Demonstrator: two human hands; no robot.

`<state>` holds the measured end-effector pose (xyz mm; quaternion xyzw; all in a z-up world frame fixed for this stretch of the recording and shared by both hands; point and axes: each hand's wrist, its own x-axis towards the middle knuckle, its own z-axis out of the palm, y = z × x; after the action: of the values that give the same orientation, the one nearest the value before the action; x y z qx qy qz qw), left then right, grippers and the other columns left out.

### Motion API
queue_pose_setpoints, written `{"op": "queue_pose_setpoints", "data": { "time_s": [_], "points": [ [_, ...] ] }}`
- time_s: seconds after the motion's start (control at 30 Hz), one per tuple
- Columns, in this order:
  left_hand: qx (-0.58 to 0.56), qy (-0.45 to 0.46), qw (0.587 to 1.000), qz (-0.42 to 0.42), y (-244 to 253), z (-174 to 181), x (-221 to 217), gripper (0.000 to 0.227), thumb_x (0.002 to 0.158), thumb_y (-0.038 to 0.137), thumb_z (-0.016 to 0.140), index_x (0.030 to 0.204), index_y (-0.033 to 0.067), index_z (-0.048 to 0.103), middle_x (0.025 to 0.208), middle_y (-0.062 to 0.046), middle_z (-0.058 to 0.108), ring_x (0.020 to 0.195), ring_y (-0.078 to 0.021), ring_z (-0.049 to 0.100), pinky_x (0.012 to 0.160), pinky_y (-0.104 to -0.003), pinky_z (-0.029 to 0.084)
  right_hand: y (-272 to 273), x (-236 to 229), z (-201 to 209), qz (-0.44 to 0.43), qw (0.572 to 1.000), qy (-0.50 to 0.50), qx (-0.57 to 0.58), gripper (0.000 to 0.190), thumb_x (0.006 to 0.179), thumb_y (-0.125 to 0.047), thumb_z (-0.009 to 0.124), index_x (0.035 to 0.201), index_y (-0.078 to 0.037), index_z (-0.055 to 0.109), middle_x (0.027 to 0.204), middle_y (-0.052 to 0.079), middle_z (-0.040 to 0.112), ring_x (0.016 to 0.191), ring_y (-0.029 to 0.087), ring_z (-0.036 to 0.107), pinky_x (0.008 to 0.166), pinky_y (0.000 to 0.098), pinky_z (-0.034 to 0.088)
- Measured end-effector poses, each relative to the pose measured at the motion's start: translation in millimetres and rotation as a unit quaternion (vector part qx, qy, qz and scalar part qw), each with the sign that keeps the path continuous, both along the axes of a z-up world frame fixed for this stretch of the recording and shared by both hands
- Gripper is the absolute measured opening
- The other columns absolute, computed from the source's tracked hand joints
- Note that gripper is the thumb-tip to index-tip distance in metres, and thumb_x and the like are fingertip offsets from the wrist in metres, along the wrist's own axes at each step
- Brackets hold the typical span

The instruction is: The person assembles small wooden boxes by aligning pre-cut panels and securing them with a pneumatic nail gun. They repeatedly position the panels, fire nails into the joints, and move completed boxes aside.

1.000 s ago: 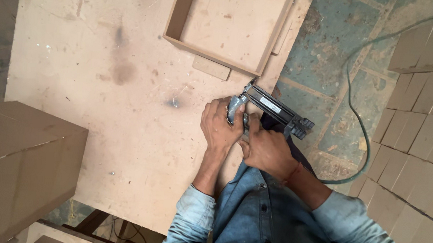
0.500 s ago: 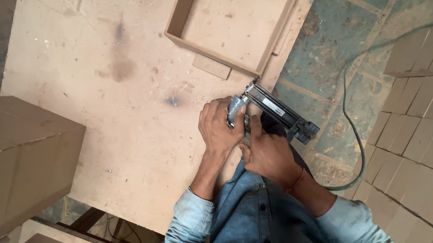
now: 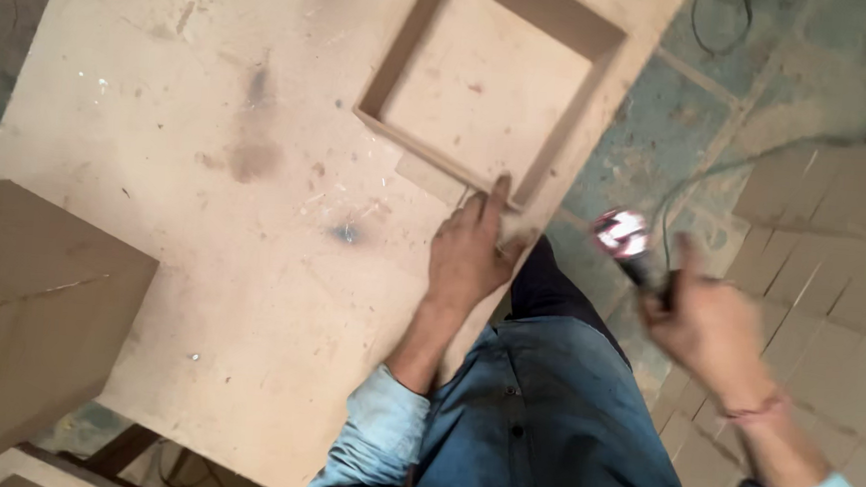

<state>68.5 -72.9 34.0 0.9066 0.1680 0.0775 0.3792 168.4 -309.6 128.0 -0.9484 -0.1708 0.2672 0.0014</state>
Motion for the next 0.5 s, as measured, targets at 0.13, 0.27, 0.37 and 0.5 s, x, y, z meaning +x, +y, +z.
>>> {"op": "queue_pose_setpoints", "data": {
  "time_s": [0.13, 0.27, 0.37, 0.5],
  "points": [
    [0.062, 0.064, 0.995, 0.033, -8.8, -29.0, 20.5, 0.045, 0.094, 0.013, 0.075, 0.136, 0.0089, 0.060, 0.097, -0.016, 0.059, 0.084, -0.0325, 0.065, 0.071, -0.043, 0.057, -10.1, 102.8, 8.7, -0.026, 0.996, -0.053, 0.060, 0.077, 0.087, -0.035, 0.074, 0.151, -0.001, 0.047, 0.075, 0.022, 0.065, 0.065, 0.038, 0.067, 0.061, 0.0482, 0.054],
    [0.025, 0.045, 0.995, 0.081, -19.1, -32.7, 17.0, 0.037, 0.085, 0.009, 0.075, 0.121, 0.0060, 0.067, 0.098, -0.019, 0.057, 0.086, -0.0352, 0.065, 0.076, -0.045, 0.057, 40.1, 216.4, -6.7, -0.060, 0.973, -0.031, 0.221, 0.070, 0.093, -0.031, 0.072, 0.150, 0.002, 0.048, 0.082, 0.018, 0.064, 0.067, 0.029, 0.065, 0.057, 0.0427, 0.051],
    [0.007, 0.058, 0.993, 0.098, -26.9, -34.2, 16.6, 0.030, 0.076, 0.010, 0.077, 0.103, 0.0067, 0.065, 0.107, -0.020, 0.059, 0.094, -0.0371, 0.064, 0.082, -0.047, 0.056, 103.6, 286.3, -28.6, -0.019, 0.954, 0.020, 0.299, 0.062, 0.093, -0.028, 0.073, 0.143, 0.001, 0.050, 0.086, 0.017, 0.064, 0.071, 0.028, 0.065, 0.060, 0.0416, 0.051],
    [0.011, 0.125, 0.984, 0.127, -31.5, -25.5, 19.1, 0.034, 0.069, 0.010, 0.080, 0.099, 0.0107, 0.065, 0.111, -0.018, 0.059, 0.102, -0.0378, 0.063, 0.092, -0.048, 0.052, 197.8, 326.2, -50.8, 0.093, 0.928, 0.104, 0.345, 0.052, 0.092, -0.024, 0.073, 0.133, 0.001, 0.052, 0.091, 0.017, 0.066, 0.077, 0.027, 0.065, 0.065, 0.0402, 0.052]
  ]
}}
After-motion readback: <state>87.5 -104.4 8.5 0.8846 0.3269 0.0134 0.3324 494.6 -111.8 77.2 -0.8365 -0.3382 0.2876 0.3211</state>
